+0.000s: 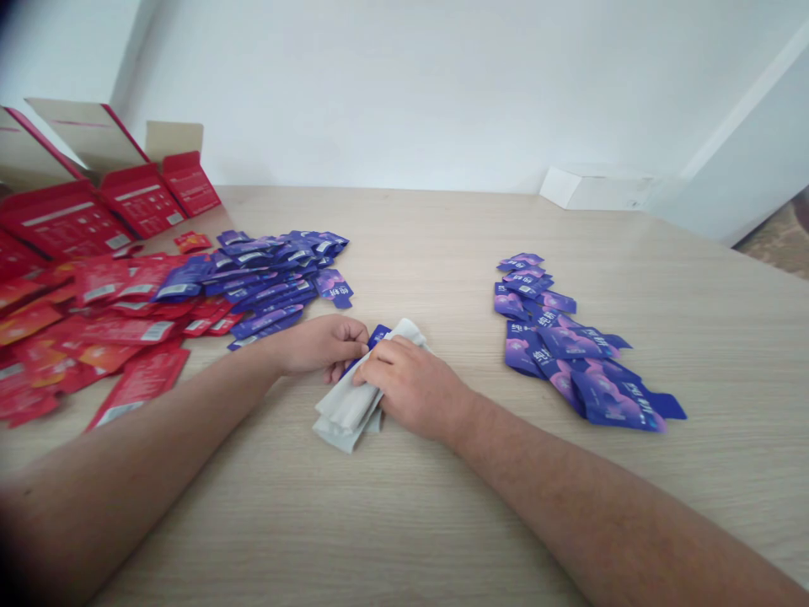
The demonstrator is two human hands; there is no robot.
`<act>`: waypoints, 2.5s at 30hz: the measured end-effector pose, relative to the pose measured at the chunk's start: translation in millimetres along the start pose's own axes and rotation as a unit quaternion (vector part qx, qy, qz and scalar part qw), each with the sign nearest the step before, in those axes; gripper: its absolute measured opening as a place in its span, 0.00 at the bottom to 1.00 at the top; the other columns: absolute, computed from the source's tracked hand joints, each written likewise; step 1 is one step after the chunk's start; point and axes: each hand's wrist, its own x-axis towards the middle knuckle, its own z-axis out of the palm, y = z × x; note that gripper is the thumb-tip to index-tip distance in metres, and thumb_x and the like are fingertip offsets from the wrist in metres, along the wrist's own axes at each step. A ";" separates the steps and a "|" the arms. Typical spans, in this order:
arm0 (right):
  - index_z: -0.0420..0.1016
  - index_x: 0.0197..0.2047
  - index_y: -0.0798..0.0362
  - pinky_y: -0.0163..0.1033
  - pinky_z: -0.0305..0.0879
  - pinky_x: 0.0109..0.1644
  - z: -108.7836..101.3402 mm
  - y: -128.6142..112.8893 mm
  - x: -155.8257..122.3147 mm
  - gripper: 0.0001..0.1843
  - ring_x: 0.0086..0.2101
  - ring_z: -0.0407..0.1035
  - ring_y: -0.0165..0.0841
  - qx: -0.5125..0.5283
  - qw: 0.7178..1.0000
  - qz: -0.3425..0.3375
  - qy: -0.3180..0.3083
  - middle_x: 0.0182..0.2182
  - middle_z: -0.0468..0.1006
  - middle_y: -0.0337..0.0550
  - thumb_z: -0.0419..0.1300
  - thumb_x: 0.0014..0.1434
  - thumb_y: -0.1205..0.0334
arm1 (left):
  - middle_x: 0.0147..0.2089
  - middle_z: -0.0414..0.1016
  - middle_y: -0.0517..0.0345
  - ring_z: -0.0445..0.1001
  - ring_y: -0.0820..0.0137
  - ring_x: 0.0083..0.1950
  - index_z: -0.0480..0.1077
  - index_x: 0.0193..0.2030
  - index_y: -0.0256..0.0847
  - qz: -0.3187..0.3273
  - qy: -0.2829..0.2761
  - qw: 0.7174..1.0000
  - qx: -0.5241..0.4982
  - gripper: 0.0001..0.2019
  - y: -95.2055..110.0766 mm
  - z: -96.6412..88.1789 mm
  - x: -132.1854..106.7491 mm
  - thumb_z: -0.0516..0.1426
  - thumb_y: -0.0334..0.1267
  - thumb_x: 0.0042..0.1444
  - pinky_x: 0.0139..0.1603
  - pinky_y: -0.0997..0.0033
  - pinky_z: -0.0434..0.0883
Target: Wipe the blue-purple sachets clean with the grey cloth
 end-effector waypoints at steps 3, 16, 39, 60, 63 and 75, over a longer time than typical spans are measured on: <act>0.74 0.47 0.53 0.47 0.63 0.54 -0.6 2.2 -0.1 0.17 0.46 0.65 0.39 -0.006 0.999 0.042 0.030 0.43 0.73 0.47 0.58 0.55 0.77 | 0.21 0.69 0.65 0.69 0.76 0.19 0.66 0.33 0.40 0.011 0.006 1.000 -0.004 0.10 -1.9 -0.3 1.1 0.56 0.45 0.57 0.17 0.79 0.66; 0.73 0.47 0.53 0.47 0.63 0.54 -1.1 2.8 -0.6 0.17 0.46 0.65 0.39 -0.008 0.998 0.048 0.029 0.43 0.73 0.47 0.58 0.55 0.76 | 0.20 0.69 0.65 0.69 0.76 0.19 0.67 0.33 0.39 0.012 0.012 1.000 0.002 0.10 -0.5 0.2 -0.2 0.56 0.45 0.56 0.17 0.80 0.66; 0.74 0.47 0.52 0.46 0.63 0.54 -1.6 0.9 -0.1 0.17 0.46 0.66 0.38 0.006 1.000 0.008 0.006 0.43 0.73 0.46 0.58 0.56 0.76 | 0.20 0.70 0.64 0.70 0.75 0.19 0.67 0.34 0.39 -0.003 0.007 1.000 0.000 0.10 0.6 1.2 0.6 0.56 0.44 0.57 0.19 0.80 0.66; 0.73 0.46 0.53 0.45 0.63 0.54 -0.2 5.6 0.3 0.19 0.46 0.66 0.38 0.002 0.998 0.035 0.048 0.43 0.74 0.46 0.57 0.53 0.78 | 0.21 0.70 0.64 0.69 0.75 0.19 0.67 0.32 0.40 0.018 0.018 1.000 0.000 0.12 -1.5 1.5 0.4 0.57 0.46 0.57 0.18 0.79 0.66; 0.73 0.45 0.51 0.44 0.65 0.51 -10.2 25.7 0.2 0.17 0.44 0.69 0.37 0.024 0.975 0.128 0.180 0.41 0.76 0.44 0.57 0.54 0.76 | 0.22 0.71 0.63 0.70 0.75 0.20 0.67 0.34 0.40 0.039 0.045 0.998 0.024 0.11 -1.0 3.2 0.9 0.56 0.46 0.58 0.20 0.78 0.67; 0.72 0.50 0.49 0.45 0.70 0.45 -29.7 80.8 -3.6 0.16 0.40 0.74 0.37 0.136 0.856 0.287 0.408 0.42 0.79 0.42 0.60 0.58 0.55 | 0.36 0.76 0.59 0.74 0.72 0.36 0.71 0.43 0.44 0.277 0.246 0.786 0.495 0.10 22.2 17.4 -17.2 0.50 0.37 0.65 0.35 0.74 0.65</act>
